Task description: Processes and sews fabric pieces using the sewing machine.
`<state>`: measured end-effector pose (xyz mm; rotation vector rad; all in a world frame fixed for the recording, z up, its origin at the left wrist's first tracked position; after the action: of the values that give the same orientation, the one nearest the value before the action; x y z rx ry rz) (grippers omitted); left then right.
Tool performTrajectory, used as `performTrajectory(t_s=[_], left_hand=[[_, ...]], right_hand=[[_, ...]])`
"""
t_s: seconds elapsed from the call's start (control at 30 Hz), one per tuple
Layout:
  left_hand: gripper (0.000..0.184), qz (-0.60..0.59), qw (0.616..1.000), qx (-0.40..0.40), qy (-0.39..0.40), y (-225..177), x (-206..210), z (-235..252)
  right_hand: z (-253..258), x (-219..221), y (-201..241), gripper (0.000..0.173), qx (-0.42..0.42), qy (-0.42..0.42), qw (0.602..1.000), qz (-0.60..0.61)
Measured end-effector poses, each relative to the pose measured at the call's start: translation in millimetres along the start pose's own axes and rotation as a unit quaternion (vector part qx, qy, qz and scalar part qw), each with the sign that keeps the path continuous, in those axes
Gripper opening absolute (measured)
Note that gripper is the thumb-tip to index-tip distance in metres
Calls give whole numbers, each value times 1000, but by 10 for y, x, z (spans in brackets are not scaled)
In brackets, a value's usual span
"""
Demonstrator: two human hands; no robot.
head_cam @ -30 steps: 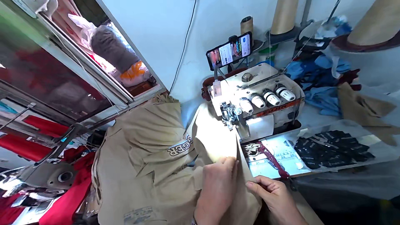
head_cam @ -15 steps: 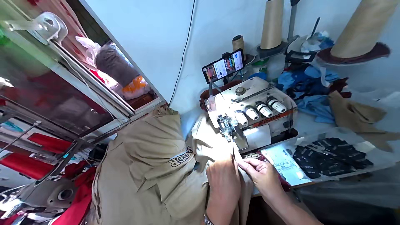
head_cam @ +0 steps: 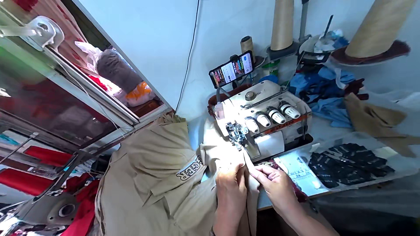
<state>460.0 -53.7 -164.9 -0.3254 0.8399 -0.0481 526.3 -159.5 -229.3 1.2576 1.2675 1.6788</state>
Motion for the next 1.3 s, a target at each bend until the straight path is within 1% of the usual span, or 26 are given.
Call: performTrajectory(t_s=[0.07,0.17,0.23,0.33,0.4,0.47,0.53,0.67,0.73,0.8,0.87,1.0,1.1,1.17,1.2,1.23,1.3], left_hand=[[8,-22,999,31,-8,-31,2,-8],[12,-10,999,34,35,-107,3,-14],[14,8,998,41,40,-139,28,5],[12,35,998,55,13,-104,96,48],[13,44,997,60,2,-48,155,60],[14,58,996,65,-28,-22,201,61],[15,88,993,64,-52,-39,228,29],[26,197,978,64,-30,-104,328,-103],[30,215,974,69,-34,-53,378,-129],[30,196,977,74,-48,40,380,-104],[31,160,982,82,-54,101,345,-68],[32,83,994,64,-11,195,246,-19],[29,24,999,1,28,363,211,150],[30,-45,992,-79,86,495,183,306],[28,-77,987,-103,98,545,174,381],[24,-97,984,-115,92,584,174,438],[23,-103,982,-141,69,641,173,471]], right_hand=[[-51,20,-5,12,4,5,999,33],[-100,55,-18,15,18,2,998,60],[-69,69,-35,18,15,-5,998,56],[10,103,-47,20,10,-4,998,59],[43,144,-29,19,20,-1,996,88],[61,180,-10,20,27,-3,994,103],[62,187,-34,20,21,-2,995,100],[48,156,-119,24,-7,26,997,75],[49,122,-190,26,-30,48,997,51],[55,64,-318,29,-40,70,997,5],[53,-10,-420,29,-43,104,993,-32],[16,-50,-470,27,-53,163,985,-9],[8,-30,-449,27,-25,182,983,0],[-7,-27,-451,27,-32,182,983,-9],[-15,-27,-455,26,-40,180,983,-14],[-23,-27,-462,25,-51,179,982,-18],[-37,-27,-470,25,-63,181,981,-19]])
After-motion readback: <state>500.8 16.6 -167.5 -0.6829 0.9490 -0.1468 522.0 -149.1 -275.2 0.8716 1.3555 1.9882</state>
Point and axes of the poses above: each hand's wrist, its own z-axis towards the middle knuckle, its own x-axis out of the palm, y = z × x, the point moved 3 cm from there along z, towards the middle knuckle, and after that the axes turned 5 degrees about z, right-handed, at the moved point
